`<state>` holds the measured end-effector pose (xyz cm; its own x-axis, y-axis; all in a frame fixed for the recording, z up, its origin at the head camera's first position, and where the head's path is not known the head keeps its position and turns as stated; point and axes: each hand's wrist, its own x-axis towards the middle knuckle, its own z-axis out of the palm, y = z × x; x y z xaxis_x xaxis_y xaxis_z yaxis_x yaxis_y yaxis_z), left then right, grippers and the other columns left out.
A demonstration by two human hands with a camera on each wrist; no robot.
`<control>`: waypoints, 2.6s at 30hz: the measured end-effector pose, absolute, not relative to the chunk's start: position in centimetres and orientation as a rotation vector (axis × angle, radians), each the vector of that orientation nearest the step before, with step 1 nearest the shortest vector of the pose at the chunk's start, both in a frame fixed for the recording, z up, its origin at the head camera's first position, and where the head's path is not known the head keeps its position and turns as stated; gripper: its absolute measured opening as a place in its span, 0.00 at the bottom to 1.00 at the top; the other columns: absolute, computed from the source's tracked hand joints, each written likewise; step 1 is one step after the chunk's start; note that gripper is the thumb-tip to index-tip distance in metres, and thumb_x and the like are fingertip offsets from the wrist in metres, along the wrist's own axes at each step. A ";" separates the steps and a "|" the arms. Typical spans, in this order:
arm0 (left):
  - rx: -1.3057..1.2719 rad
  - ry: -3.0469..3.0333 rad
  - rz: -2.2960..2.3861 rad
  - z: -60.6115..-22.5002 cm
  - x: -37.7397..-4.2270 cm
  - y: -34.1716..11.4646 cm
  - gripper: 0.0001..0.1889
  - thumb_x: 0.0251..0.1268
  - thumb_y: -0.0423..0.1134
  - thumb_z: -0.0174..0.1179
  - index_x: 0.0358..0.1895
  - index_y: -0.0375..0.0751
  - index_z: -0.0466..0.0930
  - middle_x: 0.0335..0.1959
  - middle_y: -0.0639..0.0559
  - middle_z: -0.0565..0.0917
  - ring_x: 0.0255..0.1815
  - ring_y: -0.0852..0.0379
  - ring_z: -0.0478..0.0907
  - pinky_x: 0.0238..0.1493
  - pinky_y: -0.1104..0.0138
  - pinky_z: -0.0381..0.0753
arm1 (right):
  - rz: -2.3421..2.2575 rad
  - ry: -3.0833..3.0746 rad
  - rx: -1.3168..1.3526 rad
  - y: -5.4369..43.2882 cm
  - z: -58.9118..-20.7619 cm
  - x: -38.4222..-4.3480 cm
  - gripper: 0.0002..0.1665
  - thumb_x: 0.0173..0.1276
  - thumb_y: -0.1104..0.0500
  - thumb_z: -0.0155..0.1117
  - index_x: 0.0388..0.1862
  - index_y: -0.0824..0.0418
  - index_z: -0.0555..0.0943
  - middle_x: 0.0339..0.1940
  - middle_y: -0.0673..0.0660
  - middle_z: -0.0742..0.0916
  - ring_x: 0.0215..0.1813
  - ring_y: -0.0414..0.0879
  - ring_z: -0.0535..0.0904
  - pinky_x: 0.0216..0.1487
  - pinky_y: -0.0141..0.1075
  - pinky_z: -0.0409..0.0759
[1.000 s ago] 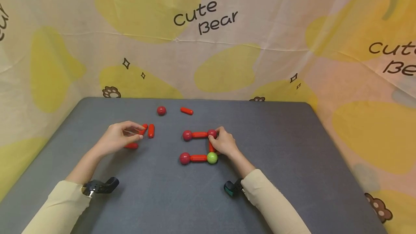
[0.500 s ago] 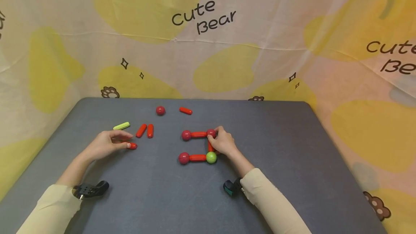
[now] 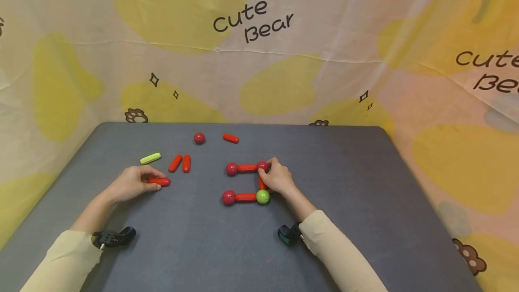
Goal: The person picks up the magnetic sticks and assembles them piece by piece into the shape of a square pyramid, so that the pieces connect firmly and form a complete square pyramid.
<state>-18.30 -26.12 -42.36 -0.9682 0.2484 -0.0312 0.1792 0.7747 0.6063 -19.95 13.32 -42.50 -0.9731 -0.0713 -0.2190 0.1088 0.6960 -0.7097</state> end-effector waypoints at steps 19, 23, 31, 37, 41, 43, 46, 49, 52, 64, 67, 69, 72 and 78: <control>0.412 2.839 1.013 -41.1 -17.8 -24.2 0.12 0.51 0.38 0.67 0.39 0.40 0.83 0.32 0.52 0.83 0.28 0.61 0.74 0.29 0.70 0.71 | -1.137 2.681 0.039 13.4 -42.7 -19.9 0.24 0.64 0.53 0.58 0.54 0.66 0.69 0.26 0.55 0.81 0.15 0.41 0.75 0.18 0.33 0.75; 0.444 2.830 1.045 -40.7 -17.8 -23.2 0.12 0.52 0.37 0.67 0.40 0.41 0.83 0.32 0.53 0.82 0.30 0.59 0.74 0.30 0.69 0.72 | -1.132 2.686 0.035 13.3 -42.7 -20.0 0.24 0.65 0.53 0.58 0.53 0.66 0.69 0.26 0.55 0.81 0.15 0.41 0.75 0.18 0.33 0.75; 0.521 2.826 1.089 -40.6 -18.0 -21.1 0.12 0.54 0.35 0.65 0.43 0.39 0.82 0.32 0.52 0.78 0.29 0.59 0.72 0.30 0.70 0.71 | -1.135 2.687 0.028 13.3 -42.7 -20.0 0.24 0.65 0.53 0.58 0.53 0.66 0.69 0.26 0.56 0.81 0.16 0.42 0.75 0.18 0.33 0.75; 0.512 2.814 1.090 -40.8 -18.2 -19.1 0.12 0.54 0.37 0.65 0.43 0.39 0.82 0.27 0.52 0.77 0.26 0.59 0.70 0.25 0.70 0.69 | -1.120 2.699 0.028 13.3 -42.6 -20.0 0.24 0.65 0.53 0.58 0.54 0.66 0.69 0.26 0.56 0.81 0.16 0.41 0.75 0.18 0.33 0.74; 0.518 2.799 1.108 -40.9 -18.4 -17.8 0.11 0.54 0.37 0.64 0.41 0.40 0.82 0.25 0.54 0.79 0.23 0.59 0.70 0.24 0.70 0.69 | -1.122 2.703 0.016 13.2 -42.6 -19.9 0.26 0.64 0.53 0.58 0.58 0.64 0.67 0.25 0.55 0.80 0.15 0.42 0.74 0.18 0.33 0.73; 0.512 2.798 1.121 -40.9 -18.6 -17.2 0.10 0.54 0.37 0.64 0.40 0.40 0.83 0.24 0.54 0.79 0.22 0.60 0.70 0.24 0.70 0.69 | -1.123 2.709 0.001 13.2 -42.6 -20.0 0.26 0.64 0.54 0.58 0.59 0.62 0.67 0.23 0.55 0.80 0.15 0.42 0.73 0.17 0.33 0.72; 0.489 2.796 1.141 -41.0 -18.7 -16.3 0.10 0.53 0.36 0.64 0.39 0.39 0.82 0.24 0.54 0.79 0.20 0.61 0.70 0.23 0.70 0.69 | -1.120 2.711 -0.017 13.2 -42.5 -20.0 0.25 0.65 0.54 0.58 0.58 0.61 0.68 0.21 0.54 0.79 0.14 0.42 0.73 0.17 0.33 0.73; 0.457 2.775 1.172 -41.0 -18.9 -15.3 0.10 0.53 0.36 0.64 0.38 0.38 0.82 0.23 0.53 0.78 0.19 0.61 0.70 0.22 0.70 0.69 | -1.124 2.701 -0.024 13.3 -42.5 -20.0 0.24 0.65 0.54 0.57 0.57 0.61 0.69 0.20 0.53 0.79 0.13 0.41 0.73 0.17 0.33 0.74; 0.437 2.750 1.196 -41.1 -18.9 -14.3 0.09 0.52 0.37 0.65 0.37 0.38 0.82 0.22 0.53 0.78 0.18 0.61 0.70 0.21 0.70 0.68 | -1.136 2.687 -0.024 13.2 -42.5 -20.0 0.23 0.65 0.54 0.57 0.57 0.61 0.69 0.20 0.54 0.79 0.13 0.42 0.74 0.17 0.33 0.75; 0.382 2.729 1.199 -41.8 -19.3 -11.6 0.10 0.51 0.39 0.65 0.36 0.39 0.82 0.18 0.55 0.79 0.18 0.63 0.70 0.22 0.70 0.66 | -1.116 2.714 -0.038 13.2 -42.5 -20.0 0.23 0.65 0.54 0.57 0.55 0.62 0.69 0.20 0.53 0.78 0.13 0.41 0.73 0.16 0.33 0.72; 0.388 2.712 1.193 -41.8 -19.3 -11.2 0.10 0.51 0.40 0.65 0.36 0.40 0.82 0.17 0.55 0.78 0.17 0.62 0.70 0.21 0.70 0.67 | -1.118 2.712 -0.040 13.2 -42.4 -19.9 0.23 0.65 0.54 0.57 0.55 0.62 0.69 0.20 0.53 0.78 0.13 0.41 0.73 0.16 0.33 0.72; 0.394 2.713 1.188 -41.9 -19.3 -11.0 0.09 0.51 0.40 0.65 0.35 0.41 0.83 0.17 0.55 0.78 0.17 0.63 0.70 0.21 0.70 0.67 | -1.123 2.712 -0.043 13.2 -42.4 -19.9 0.23 0.65 0.54 0.57 0.55 0.62 0.69 0.19 0.53 0.78 0.13 0.41 0.73 0.16 0.33 0.72; 0.391 2.718 1.185 -42.0 -19.3 -10.7 0.09 0.51 0.40 0.65 0.34 0.41 0.83 0.16 0.56 0.77 0.16 0.63 0.70 0.20 0.69 0.68 | -1.126 2.710 -0.043 13.2 -42.4 -19.8 0.23 0.65 0.54 0.57 0.55 0.62 0.69 0.19 0.53 0.78 0.13 0.41 0.73 0.16 0.33 0.72; 0.354 2.706 1.196 -41.9 -19.4 -10.2 0.09 0.51 0.39 0.66 0.34 0.39 0.81 0.17 0.54 0.78 0.14 0.62 0.73 0.19 0.68 0.71 | -1.125 2.711 -0.042 13.2 -42.4 -19.8 0.22 0.65 0.54 0.57 0.55 0.62 0.69 0.19 0.53 0.78 0.13 0.41 0.73 0.16 0.33 0.72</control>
<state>-19.35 -10.19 -41.87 -0.9589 0.2790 -0.0521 0.1493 0.6519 0.7435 -19.84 13.18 -42.44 -0.9785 -0.1043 -0.1779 0.0523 0.7088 -0.7035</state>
